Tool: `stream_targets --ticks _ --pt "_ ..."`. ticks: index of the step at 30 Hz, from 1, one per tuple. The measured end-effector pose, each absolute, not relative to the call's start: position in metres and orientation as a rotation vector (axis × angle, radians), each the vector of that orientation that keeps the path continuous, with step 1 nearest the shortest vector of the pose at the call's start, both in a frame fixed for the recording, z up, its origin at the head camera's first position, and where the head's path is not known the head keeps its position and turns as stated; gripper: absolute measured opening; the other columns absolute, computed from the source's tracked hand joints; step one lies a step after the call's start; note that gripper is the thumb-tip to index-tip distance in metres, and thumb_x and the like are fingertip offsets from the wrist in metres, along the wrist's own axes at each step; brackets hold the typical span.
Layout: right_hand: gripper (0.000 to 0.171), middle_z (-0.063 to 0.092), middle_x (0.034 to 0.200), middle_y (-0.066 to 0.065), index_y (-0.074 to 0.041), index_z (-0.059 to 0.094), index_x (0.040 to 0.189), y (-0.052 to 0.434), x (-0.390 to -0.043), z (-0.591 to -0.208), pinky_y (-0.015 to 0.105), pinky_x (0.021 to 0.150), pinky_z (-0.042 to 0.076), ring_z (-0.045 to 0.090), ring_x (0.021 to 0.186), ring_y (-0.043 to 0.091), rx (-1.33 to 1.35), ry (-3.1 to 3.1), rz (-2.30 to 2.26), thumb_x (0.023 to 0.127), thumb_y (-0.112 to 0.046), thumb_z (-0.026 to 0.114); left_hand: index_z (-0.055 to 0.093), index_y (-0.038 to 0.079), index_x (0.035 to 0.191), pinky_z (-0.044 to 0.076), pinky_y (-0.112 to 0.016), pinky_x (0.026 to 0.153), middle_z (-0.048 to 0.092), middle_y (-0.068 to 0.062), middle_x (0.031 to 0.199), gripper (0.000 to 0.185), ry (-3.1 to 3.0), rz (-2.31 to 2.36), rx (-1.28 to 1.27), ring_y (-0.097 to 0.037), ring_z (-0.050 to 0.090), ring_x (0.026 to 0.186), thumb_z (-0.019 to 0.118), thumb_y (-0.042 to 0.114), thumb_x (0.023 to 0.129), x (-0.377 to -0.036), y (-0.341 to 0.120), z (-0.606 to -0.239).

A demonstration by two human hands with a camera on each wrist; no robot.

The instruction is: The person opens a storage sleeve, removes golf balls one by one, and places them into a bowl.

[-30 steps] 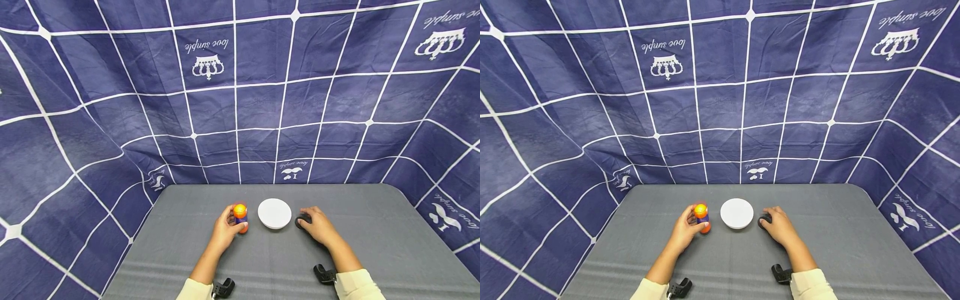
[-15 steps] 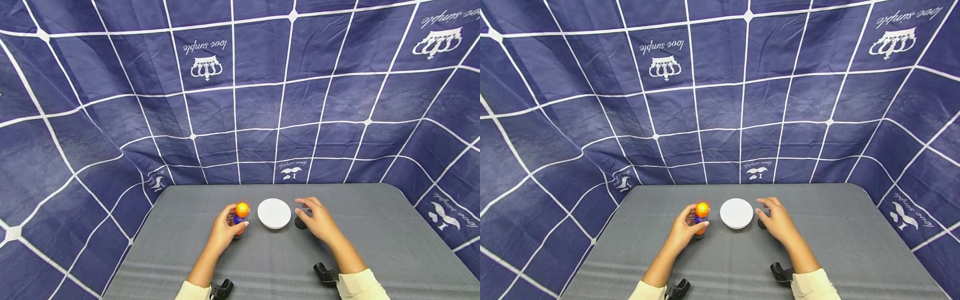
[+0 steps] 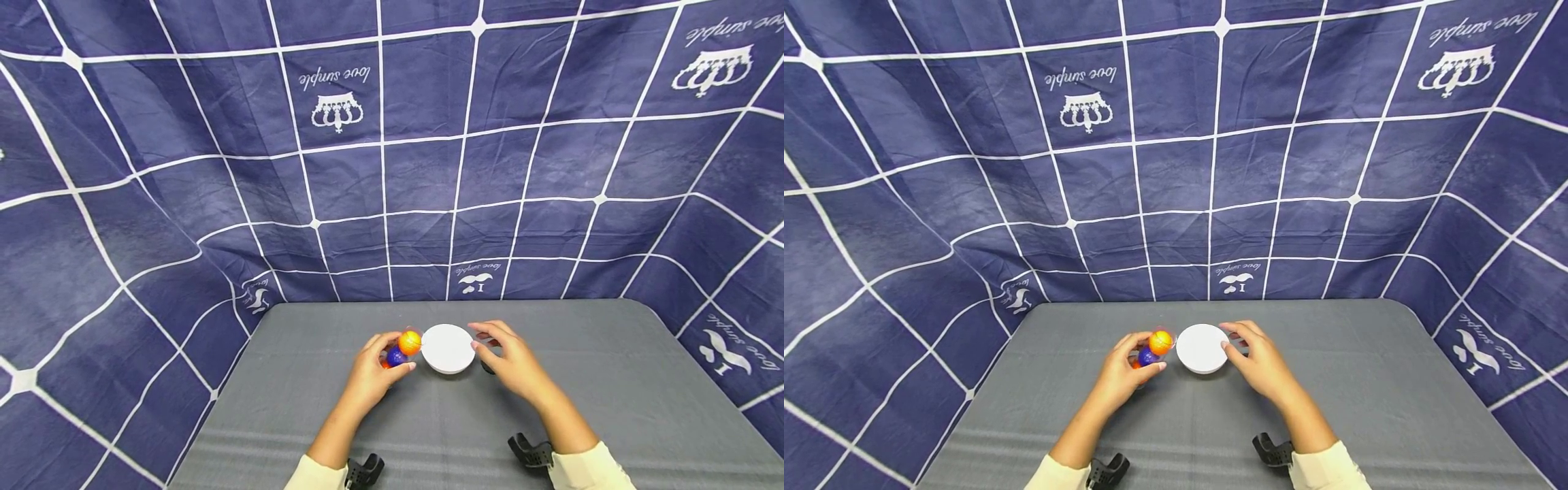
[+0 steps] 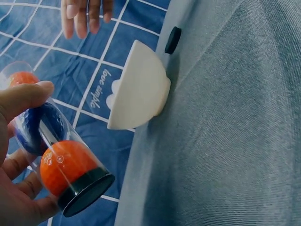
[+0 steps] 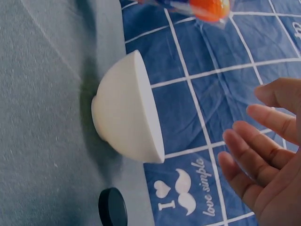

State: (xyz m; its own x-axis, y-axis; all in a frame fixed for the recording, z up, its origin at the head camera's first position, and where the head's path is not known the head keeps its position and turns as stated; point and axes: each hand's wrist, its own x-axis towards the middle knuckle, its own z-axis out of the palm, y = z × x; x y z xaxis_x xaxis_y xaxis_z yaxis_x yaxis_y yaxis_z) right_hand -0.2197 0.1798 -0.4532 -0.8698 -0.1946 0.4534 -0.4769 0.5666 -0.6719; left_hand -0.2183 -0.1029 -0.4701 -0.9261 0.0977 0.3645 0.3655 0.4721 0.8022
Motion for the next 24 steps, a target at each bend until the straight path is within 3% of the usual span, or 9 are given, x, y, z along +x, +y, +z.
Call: stream_targets --ticks 5,13,24 --pt "0.03 0.07 0.118 0.009 -0.008 0.068 0.126 0.173 -0.217 -0.454 0.038 0.091 0.057 0.069 0.103 0.021 0.612 -2.437 1.295 0.096 -0.013 0.068 0.071 0.014 0.12 0.058 -0.03 0.078 0.068 -0.004 0.107 0.05 -2.455 -1.342 -0.454 -0.018 0.064 0.092 0.09 0.017 0.074 -0.217 -0.1 -0.465" --pt "0.03 0.07 0.117 0.011 -0.004 0.068 0.125 0.162 -0.213 -0.459 0.032 0.088 0.057 0.068 0.101 0.015 0.666 -2.406 1.434 0.096 -0.012 0.069 0.071 0.015 0.124 0.052 -0.039 0.091 0.072 -0.003 0.108 0.057 -2.5 -1.04 -0.524 -0.022 0.065 0.101 0.092 0.018 0.071 -0.217 -0.096 -0.462" --pt "0.034 0.069 0.123 0.015 -0.003 0.066 0.129 0.152 -0.209 -0.468 0.024 0.086 0.057 0.07 0.104 0.017 0.698 -2.421 1.562 0.097 -0.014 0.067 0.073 0.014 0.114 0.051 -0.036 0.087 0.074 -0.001 0.108 0.05 -2.474 -0.899 -0.65 -0.021 0.065 0.098 0.093 0.015 0.069 -0.215 -0.091 -0.459"
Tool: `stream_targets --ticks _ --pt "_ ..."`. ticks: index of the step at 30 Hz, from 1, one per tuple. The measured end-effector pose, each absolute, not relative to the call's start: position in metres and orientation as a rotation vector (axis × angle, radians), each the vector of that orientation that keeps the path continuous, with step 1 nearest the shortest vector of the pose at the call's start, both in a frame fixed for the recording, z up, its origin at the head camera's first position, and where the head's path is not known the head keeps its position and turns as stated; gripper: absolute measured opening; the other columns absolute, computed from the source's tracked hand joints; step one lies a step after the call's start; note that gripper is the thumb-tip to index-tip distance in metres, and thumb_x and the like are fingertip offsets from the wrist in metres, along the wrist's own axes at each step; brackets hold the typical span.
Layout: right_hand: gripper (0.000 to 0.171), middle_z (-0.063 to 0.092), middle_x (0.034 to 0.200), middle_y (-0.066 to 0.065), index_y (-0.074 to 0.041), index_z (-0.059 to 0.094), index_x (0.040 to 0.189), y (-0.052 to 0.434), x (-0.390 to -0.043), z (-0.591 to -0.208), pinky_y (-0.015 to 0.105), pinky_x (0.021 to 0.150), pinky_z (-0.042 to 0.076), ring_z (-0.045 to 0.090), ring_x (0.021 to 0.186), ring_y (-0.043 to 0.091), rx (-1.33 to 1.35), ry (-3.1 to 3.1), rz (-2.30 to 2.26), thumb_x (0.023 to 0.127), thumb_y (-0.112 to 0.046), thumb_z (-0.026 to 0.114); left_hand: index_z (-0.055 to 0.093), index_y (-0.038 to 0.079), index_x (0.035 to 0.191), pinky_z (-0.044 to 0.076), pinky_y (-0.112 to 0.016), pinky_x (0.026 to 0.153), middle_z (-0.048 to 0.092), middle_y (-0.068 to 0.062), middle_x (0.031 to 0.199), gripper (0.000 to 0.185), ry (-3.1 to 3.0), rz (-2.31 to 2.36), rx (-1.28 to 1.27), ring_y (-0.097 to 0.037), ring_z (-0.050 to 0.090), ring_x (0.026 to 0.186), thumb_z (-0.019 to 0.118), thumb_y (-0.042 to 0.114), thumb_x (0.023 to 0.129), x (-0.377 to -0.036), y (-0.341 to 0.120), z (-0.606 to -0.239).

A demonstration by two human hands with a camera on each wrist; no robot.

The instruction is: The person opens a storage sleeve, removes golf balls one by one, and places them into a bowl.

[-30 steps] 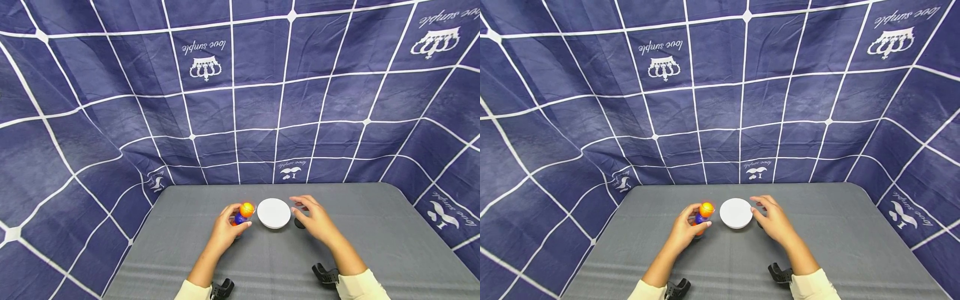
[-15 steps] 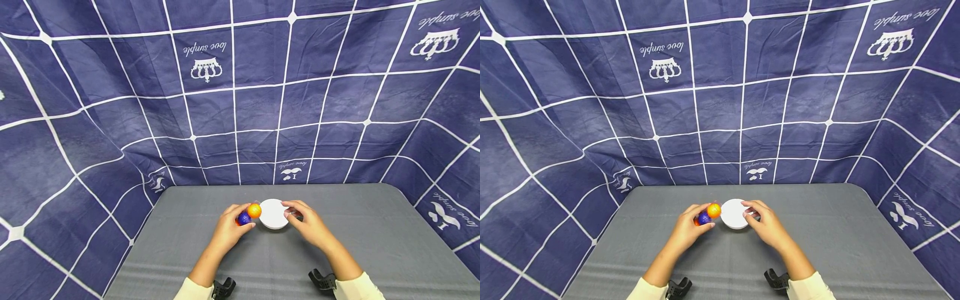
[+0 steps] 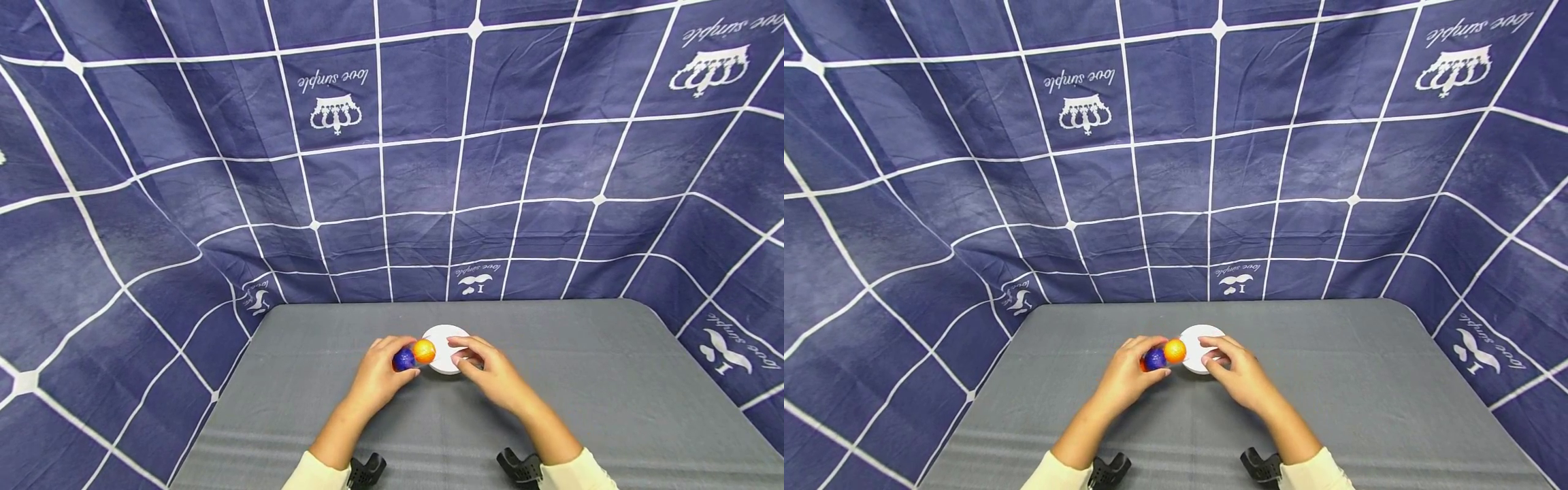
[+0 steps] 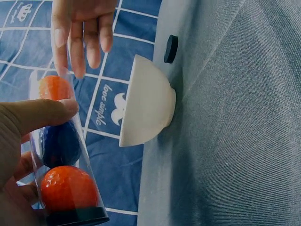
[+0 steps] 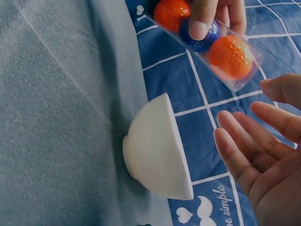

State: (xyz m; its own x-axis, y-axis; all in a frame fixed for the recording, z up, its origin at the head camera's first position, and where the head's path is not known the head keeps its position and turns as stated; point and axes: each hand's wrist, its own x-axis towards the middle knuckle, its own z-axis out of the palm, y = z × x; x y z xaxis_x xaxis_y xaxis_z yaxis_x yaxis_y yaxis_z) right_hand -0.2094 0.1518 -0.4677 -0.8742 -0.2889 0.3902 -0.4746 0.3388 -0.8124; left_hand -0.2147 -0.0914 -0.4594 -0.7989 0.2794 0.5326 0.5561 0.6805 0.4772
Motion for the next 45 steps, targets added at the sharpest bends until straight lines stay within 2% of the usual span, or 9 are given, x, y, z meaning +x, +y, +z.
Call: stream_targets --ticks 4,11,18,23,26,30,37,41,45 --pt "0.037 0.067 0.124 0.021 0.003 0.062 0.132 0.148 -0.209 -0.471 0.022 0.085 0.057 0.069 0.104 0.014 0.723 -2.39 1.642 0.097 -0.01 0.066 0.073 0.016 0.115 0.051 -0.034 0.086 0.074 -0.001 0.108 0.049 -2.487 -0.853 -0.7 -0.019 0.064 0.097 0.092 0.016 0.07 -0.214 -0.09 -0.458" --pt "0.041 0.065 0.125 0.028 0.006 0.056 0.137 0.145 -0.208 -0.478 0.017 0.085 0.055 0.067 0.101 0.0 0.763 -2.34 1.835 0.098 -0.006 0.062 0.074 0.017 0.116 0.05 -0.037 0.087 0.074 0.001 0.106 0.049 -2.518 -0.699 -0.723 -0.019 0.064 0.097 0.092 0.018 0.07 -0.211 -0.088 -0.454" --pt "0.043 0.058 0.13 0.036 0.011 0.05 0.14 0.144 -0.209 -0.483 0.018 0.089 0.056 0.07 0.102 0.006 0.783 -2.305 2.035 0.1 -0.003 0.056 0.073 0.02 0.119 0.047 -0.036 0.082 0.073 0.005 0.109 0.051 -2.518 -0.494 -0.737 -0.018 0.063 0.101 0.091 0.02 0.072 -0.21 -0.087 -0.453" --pt "0.044 0.056 0.128 0.04 0.015 0.047 0.139 0.142 -0.211 -0.486 0.018 0.089 0.056 0.071 0.101 0.008 0.794 -2.278 2.096 0.1 -0.003 0.056 0.073 0.022 0.118 0.046 -0.037 0.088 0.072 0.006 0.11 0.05 -2.495 -0.399 -0.751 -0.017 0.063 0.103 0.091 0.018 0.071 -0.209 -0.086 -0.451" --pt "0.044 0.055 0.127 0.042 0.017 0.046 0.138 0.141 -0.212 -0.488 0.019 0.089 0.056 0.07 0.099 0.004 0.8 -2.258 2.134 0.1 -0.002 0.056 0.073 0.022 0.117 0.046 -0.039 0.091 0.071 0.006 0.109 0.049 -2.474 -0.359 -0.763 -0.017 0.062 0.104 0.09 0.016 0.071 -0.209 -0.085 -0.45" --pt "0.044 0.056 0.127 0.041 0.016 0.047 0.139 0.14 -0.211 -0.49 0.021 0.089 0.057 0.07 0.097 0.001 0.766 -2.262 2.161 0.1 -0.003 0.057 0.073 0.022 0.116 0.045 -0.041 0.093 0.071 0.007 0.108 0.049 -2.457 -0.322 -0.785 -0.017 0.062 0.105 0.09 0.013 0.071 -0.21 -0.084 -0.449" --pt "0.047 0.056 0.13 0.038 0.014 0.048 0.139 0.138 -0.212 -0.491 0.024 0.09 0.058 0.071 0.102 0.01 0.717 -2.25 2.242 0.099 -0.005 0.06 0.073 0.022 0.114 0.044 -0.043 0.093 0.07 0.006 0.105 0.049 -2.41 -0.287 -0.807 -0.018 0.061 0.105 0.088 0.008 0.07 -0.21 -0.085 -0.448" --pt "0.047 0.055 0.129 0.039 0.016 0.047 0.138 0.137 -0.213 -0.492 0.035 0.092 0.059 0.071 0.103 0.011 0.75 -2.203 2.3 0.098 -0.004 0.06 0.072 0.023 0.115 0.043 -0.043 0.095 0.07 0.007 0.106 0.05 -2.418 -0.271 -0.805 -0.018 0.061 0.106 0.088 0.008 0.07 -0.21 -0.085 -0.448" --pt "0.047 0.057 0.126 0.033 0.015 0.048 0.137 0.137 -0.213 -0.493 0.044 0.093 0.058 0.072 0.103 0.015 0.717 -2.199 2.33 0.098 -0.005 0.062 0.073 0.024 0.116 0.043 -0.043 0.096 0.07 0.007 0.108 0.05 -2.432 -0.267 -0.799 -0.018 0.061 0.107 0.088 0.008 0.07 -0.209 -0.085 -0.449"
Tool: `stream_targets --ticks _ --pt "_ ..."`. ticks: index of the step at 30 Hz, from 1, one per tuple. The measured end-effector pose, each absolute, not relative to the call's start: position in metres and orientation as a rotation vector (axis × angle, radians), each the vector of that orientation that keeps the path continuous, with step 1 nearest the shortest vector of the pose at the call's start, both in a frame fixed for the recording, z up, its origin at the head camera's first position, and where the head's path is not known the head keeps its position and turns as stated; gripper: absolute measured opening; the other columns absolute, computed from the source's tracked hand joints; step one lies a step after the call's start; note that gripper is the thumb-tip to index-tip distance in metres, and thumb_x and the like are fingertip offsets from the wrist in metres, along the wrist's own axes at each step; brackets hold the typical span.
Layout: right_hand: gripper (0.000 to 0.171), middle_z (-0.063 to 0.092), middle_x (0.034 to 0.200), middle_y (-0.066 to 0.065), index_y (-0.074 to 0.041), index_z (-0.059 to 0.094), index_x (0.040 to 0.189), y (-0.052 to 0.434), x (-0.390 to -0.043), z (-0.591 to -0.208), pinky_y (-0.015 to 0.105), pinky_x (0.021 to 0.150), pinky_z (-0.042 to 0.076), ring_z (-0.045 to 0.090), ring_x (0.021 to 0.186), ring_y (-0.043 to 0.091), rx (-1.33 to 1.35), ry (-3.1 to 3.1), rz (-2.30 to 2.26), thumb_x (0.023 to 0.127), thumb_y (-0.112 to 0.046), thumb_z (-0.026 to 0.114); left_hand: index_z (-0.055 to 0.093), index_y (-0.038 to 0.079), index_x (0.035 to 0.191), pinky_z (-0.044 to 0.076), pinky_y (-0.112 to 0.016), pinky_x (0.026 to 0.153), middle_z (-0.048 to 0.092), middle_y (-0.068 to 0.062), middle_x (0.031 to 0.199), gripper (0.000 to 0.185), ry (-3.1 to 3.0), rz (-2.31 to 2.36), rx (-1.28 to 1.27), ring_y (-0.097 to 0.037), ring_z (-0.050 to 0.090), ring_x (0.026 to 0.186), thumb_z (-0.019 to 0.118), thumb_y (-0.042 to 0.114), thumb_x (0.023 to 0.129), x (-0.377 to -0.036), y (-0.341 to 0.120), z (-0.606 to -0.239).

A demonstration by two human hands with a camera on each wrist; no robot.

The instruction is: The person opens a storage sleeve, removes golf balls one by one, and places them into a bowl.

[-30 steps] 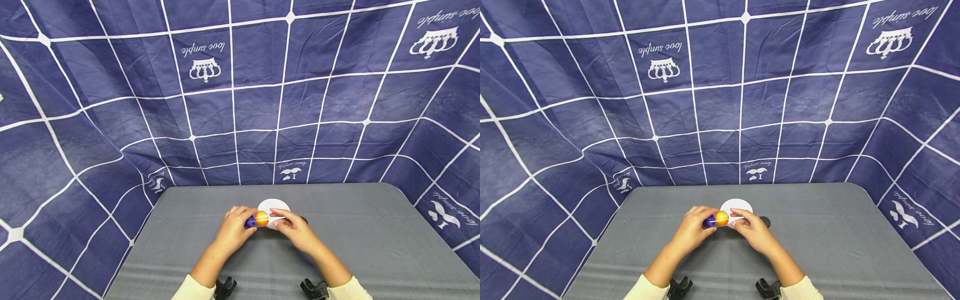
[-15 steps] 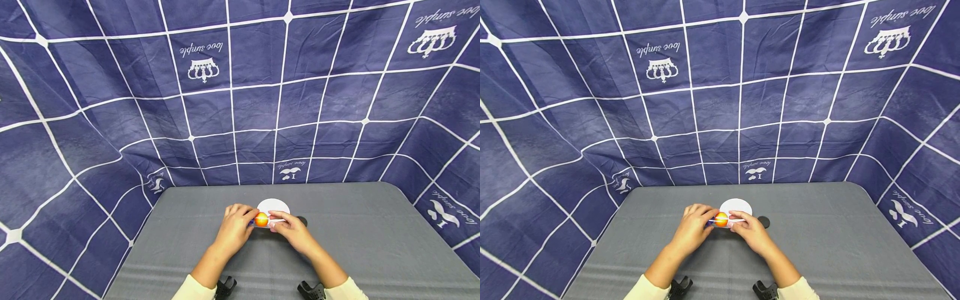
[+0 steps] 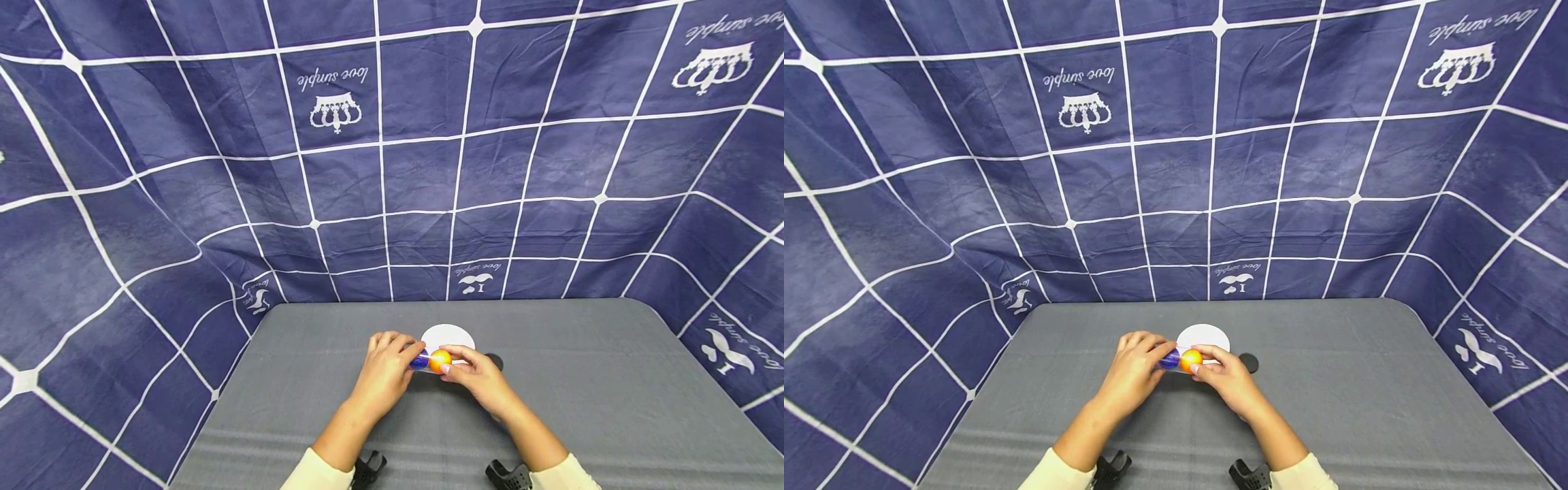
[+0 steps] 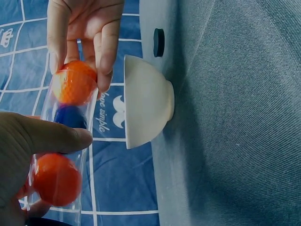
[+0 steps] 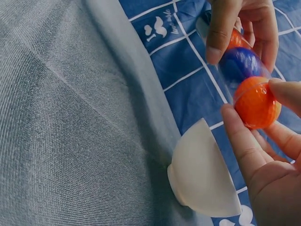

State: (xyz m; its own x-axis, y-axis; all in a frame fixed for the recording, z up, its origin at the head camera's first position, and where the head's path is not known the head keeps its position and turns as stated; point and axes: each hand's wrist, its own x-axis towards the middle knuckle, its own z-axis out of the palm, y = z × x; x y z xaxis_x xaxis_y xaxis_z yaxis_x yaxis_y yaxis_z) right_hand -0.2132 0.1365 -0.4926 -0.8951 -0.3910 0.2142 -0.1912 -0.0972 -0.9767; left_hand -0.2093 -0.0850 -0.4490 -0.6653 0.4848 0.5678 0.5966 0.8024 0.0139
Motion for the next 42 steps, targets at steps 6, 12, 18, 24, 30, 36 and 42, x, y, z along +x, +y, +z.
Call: stream_targets --ticks 6,12,18,24,30,36,42 --pt "0.047 0.058 0.124 0.026 0.014 0.049 0.137 0.137 -0.213 -0.492 0.047 0.093 0.057 0.072 0.101 0.015 -0.606 2.017 -2.131 0.097 -0.007 0.064 0.073 0.024 0.116 0.043 -0.043 0.097 0.07 0.007 0.109 0.049 -2.447 -0.281 -0.788 -0.018 0.061 0.108 0.087 0.009 0.072 -0.209 -0.085 -0.45" --pt "0.047 0.059 0.123 0.023 0.014 0.049 0.137 0.136 -0.212 -0.491 0.045 0.092 0.058 0.072 0.1 0.012 -0.622 2.014 -2.132 0.097 -0.006 0.063 0.073 0.024 0.117 0.043 -0.042 0.097 0.071 0.007 0.11 0.05 -2.453 -0.306 -0.777 -0.017 0.061 0.108 0.088 0.01 0.072 -0.209 -0.086 -0.452" --pt "0.046 0.061 0.119 0.015 0.014 0.05 0.136 0.136 -0.212 -0.489 0.042 0.091 0.059 0.072 0.097 0.008 -0.606 2.032 -2.14 0.096 -0.005 0.064 0.072 0.024 0.118 0.043 -0.041 0.096 0.07 0.007 0.111 0.052 -2.455 -0.33 -0.766 -0.017 0.061 0.109 0.088 0.01 0.071 -0.209 -0.087 -0.454" --pt "0.046 0.063 0.12 0.018 0.017 0.049 0.135 0.136 -0.214 -0.489 0.034 0.089 0.06 0.071 0.097 0.006 -0.622 2.032 -2.139 0.097 -0.005 0.064 0.072 0.023 0.119 0.045 -0.041 0.094 0.07 0.006 0.112 0.054 -2.463 -0.344 -0.756 -0.017 0.062 0.109 0.09 0.011 0.07 -0.208 -0.088 -0.455" --pt "0.045 0.066 0.117 0.012 0.017 0.049 0.134 0.136 -0.214 -0.487 0.03 0.087 0.06 0.072 0.097 0.008 -0.613 2.046 -2.141 0.097 -0.004 0.063 0.071 0.023 0.12 0.045 -0.04 0.092 0.071 0.006 0.113 0.054 -2.462 -0.359 -0.749 -0.017 0.062 0.108 0.09 0.014 0.071 -0.209 -0.089 -0.458" --pt "0.044 0.065 0.116 0.013 0.015 0.051 0.134 0.137 -0.214 -0.484 0.035 0.088 0.06 0.072 0.096 0.01 -0.609 2.057 -2.148 0.097 -0.005 0.064 0.071 0.021 0.122 0.048 -0.04 0.09 0.071 0.005 0.114 0.054 -2.455 -0.387 -0.752 -0.017 0.062 0.108 0.09 0.017 0.072 -0.209 -0.09 -0.46" --pt "0.042 0.063 0.117 0.02 0.013 0.054 0.134 0.138 -0.214 -0.481 0.035 0.086 0.061 0.072 0.093 0.01 -0.631 2.093 -2.13 0.096 -0.005 0.064 0.07 0.021 0.124 0.049 -0.04 0.088 0.071 0.005 0.116 0.053 -2.491 -0.429 -0.738 -0.018 0.062 0.11 0.089 0.019 0.074 -0.208 -0.09 -0.461"
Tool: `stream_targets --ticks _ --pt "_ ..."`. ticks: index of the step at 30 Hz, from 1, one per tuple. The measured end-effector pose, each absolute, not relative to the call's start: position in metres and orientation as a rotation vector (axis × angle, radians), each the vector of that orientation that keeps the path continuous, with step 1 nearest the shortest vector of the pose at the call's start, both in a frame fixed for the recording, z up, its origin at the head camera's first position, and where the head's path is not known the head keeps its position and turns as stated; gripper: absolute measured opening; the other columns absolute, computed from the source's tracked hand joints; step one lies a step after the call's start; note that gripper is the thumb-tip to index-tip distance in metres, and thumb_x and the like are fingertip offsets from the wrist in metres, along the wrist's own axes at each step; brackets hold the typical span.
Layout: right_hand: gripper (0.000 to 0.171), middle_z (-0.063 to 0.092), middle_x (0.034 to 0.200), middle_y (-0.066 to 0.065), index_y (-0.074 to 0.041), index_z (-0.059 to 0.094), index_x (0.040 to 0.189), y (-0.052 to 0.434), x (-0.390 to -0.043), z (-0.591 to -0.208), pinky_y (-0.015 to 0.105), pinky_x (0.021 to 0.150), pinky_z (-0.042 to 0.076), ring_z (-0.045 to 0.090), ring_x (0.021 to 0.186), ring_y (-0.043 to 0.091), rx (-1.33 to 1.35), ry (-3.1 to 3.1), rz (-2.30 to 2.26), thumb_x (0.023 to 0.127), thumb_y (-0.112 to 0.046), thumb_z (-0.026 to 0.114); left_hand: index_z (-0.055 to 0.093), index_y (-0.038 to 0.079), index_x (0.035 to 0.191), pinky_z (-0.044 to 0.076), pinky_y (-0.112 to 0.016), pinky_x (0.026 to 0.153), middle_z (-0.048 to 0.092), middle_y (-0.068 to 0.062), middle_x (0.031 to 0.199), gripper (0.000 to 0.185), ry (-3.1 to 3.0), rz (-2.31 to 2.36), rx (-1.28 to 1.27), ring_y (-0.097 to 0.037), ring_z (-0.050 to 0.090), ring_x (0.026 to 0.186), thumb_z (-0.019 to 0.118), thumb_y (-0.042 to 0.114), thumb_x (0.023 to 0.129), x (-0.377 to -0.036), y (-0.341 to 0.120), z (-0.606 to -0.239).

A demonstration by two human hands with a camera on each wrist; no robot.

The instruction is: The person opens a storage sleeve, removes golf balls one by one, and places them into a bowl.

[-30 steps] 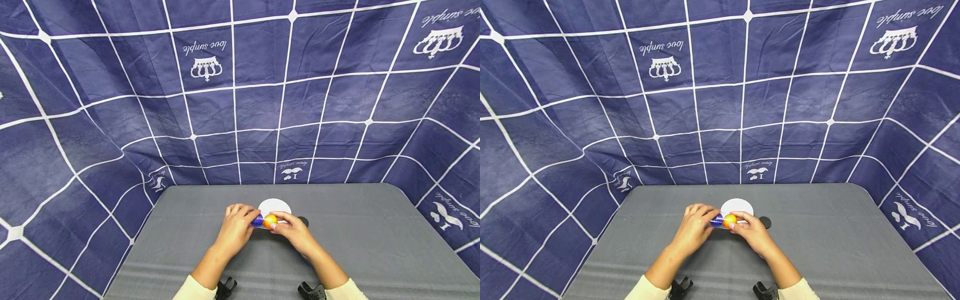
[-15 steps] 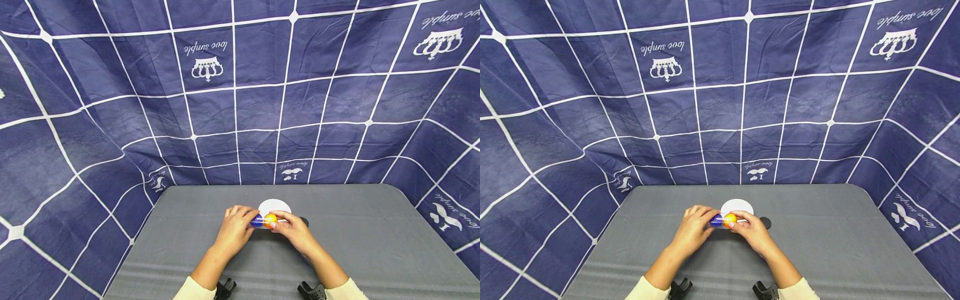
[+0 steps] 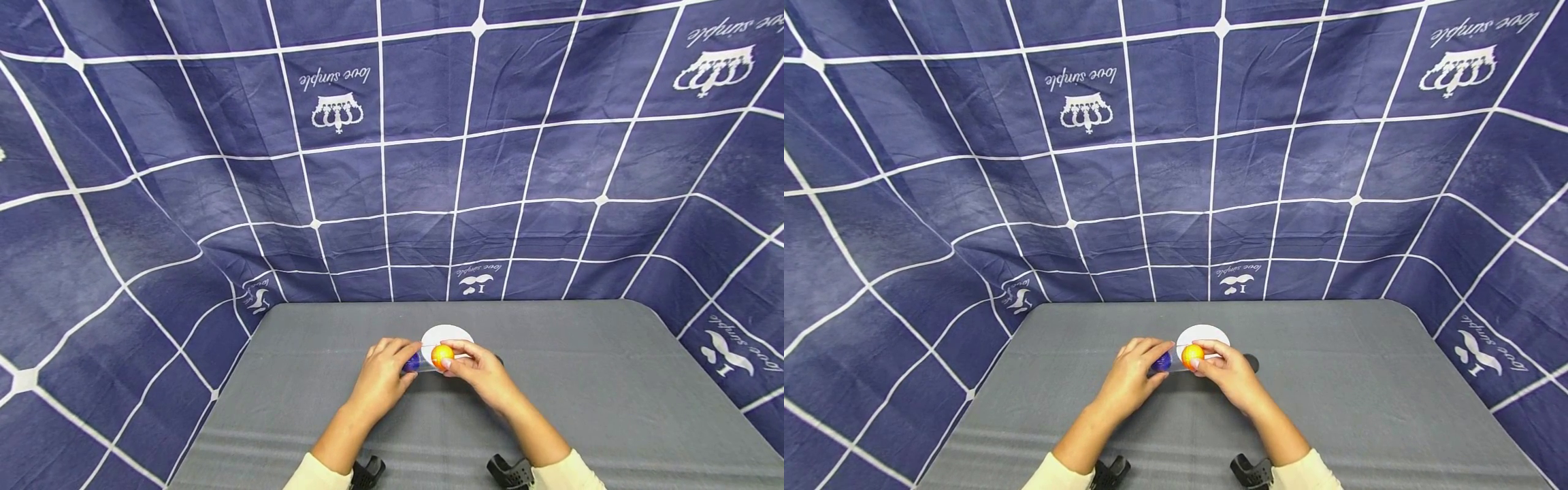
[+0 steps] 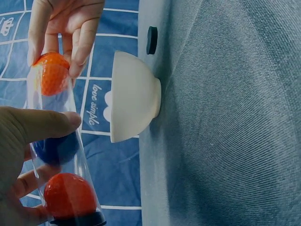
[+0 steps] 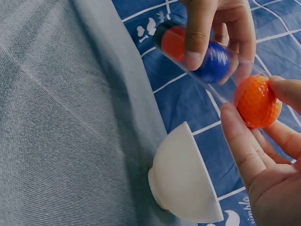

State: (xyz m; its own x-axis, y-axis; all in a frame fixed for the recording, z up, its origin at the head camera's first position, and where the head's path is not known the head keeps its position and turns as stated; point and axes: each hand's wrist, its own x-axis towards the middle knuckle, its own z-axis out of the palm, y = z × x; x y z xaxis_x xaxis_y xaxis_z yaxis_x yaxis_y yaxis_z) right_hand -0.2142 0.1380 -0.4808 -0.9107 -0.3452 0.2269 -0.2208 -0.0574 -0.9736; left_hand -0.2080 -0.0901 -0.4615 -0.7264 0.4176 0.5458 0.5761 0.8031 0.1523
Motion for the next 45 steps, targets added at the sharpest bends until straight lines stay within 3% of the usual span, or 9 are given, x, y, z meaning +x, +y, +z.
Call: stream_targets --ticks 5,10,15,24,33,45 --pt "0.042 0.06 0.121 0.029 0.013 0.053 0.134 0.138 -0.216 -0.478 0.031 0.086 0.06 0.073 0.093 0.013 -0.635 2.112 -2.104 0.097 -0.005 0.063 0.07 0.02 0.125 0.051 -0.041 0.087 0.071 0.004 0.116 0.053 -2.502 -0.498 -0.721 -0.019 0.063 0.109 0.089 0.019 0.075 -0.209 -0.091 -0.464" --pt "0.043 0.058 0.124 0.035 0.014 0.052 0.134 0.138 -0.219 -0.475 0.032 0.086 0.06 0.071 0.094 0.007 -0.644 2.127 -2.103 0.096 -0.002 0.063 0.07 0.019 0.124 0.052 -0.041 0.091 0.071 0.002 0.115 0.053 -2.496 -0.571 -0.693 -0.02 0.064 0.108 0.089 0.018 0.075 -0.211 -0.092 -0.468" --pt "0.044 0.059 0.123 0.033 0.012 0.053 0.135 0.139 -0.221 -0.474 0.036 0.086 0.061 0.072 0.094 0.01 -0.649 2.161 -2.105 0.095 -0.001 0.065 0.07 0.018 0.124 0.052 -0.039 0.093 0.071 0.001 0.113 0.054 -2.479 -0.634 -0.669 -0.021 0.065 0.106 0.09 0.017 0.073 -0.214 -0.094 -0.469" --pt "0.044 0.066 0.119 0.026 0.001 0.06 0.133 0.141 -0.227 -0.473 0.018 0.076 0.053 0.067 0.088 0.002 -0.494 2.362 -1.995 0.091 -0.007 0.072 0.068 0.014 0.126 0.052 -0.038 0.094 0.071 -0.001 0.116 0.055 -2.483 -0.774 -0.609 -0.021 0.065 0.106 0.089 0.015 0.075 -0.218 -0.097 -0.472" --pt "0.043 0.064 0.12 0.025 0.002 0.064 0.128 0.141 -0.234 -0.479 0.017 0.078 0.056 0.065 0.089 0.006 -0.495 2.507 -1.922 0.087 -0.005 0.076 0.066 0.009 0.127 0.052 -0.045 0.094 0.07 -0.008 0.115 0.055 -2.468 -0.898 -0.496 -0.027 0.065 0.108 0.088 0.014 0.077 -0.219 -0.098 -0.48" --pt "0.04 0.067 0.109 0.016 0.0 0.068 0.12 0.136 -0.245 -0.494 0.02 0.079 0.059 0.069 0.088 0.013 -0.602 2.736 -1.75 0.082 -0.002 0.08 0.064 0.006 0.125 0.056 -0.04 0.087 0.07 -0.008 0.115 0.052 -2.435 -1.125 -0.396 -0.023 0.069 0.102 0.086 0.012 0.078 -0.218 -0.1 -0.486"
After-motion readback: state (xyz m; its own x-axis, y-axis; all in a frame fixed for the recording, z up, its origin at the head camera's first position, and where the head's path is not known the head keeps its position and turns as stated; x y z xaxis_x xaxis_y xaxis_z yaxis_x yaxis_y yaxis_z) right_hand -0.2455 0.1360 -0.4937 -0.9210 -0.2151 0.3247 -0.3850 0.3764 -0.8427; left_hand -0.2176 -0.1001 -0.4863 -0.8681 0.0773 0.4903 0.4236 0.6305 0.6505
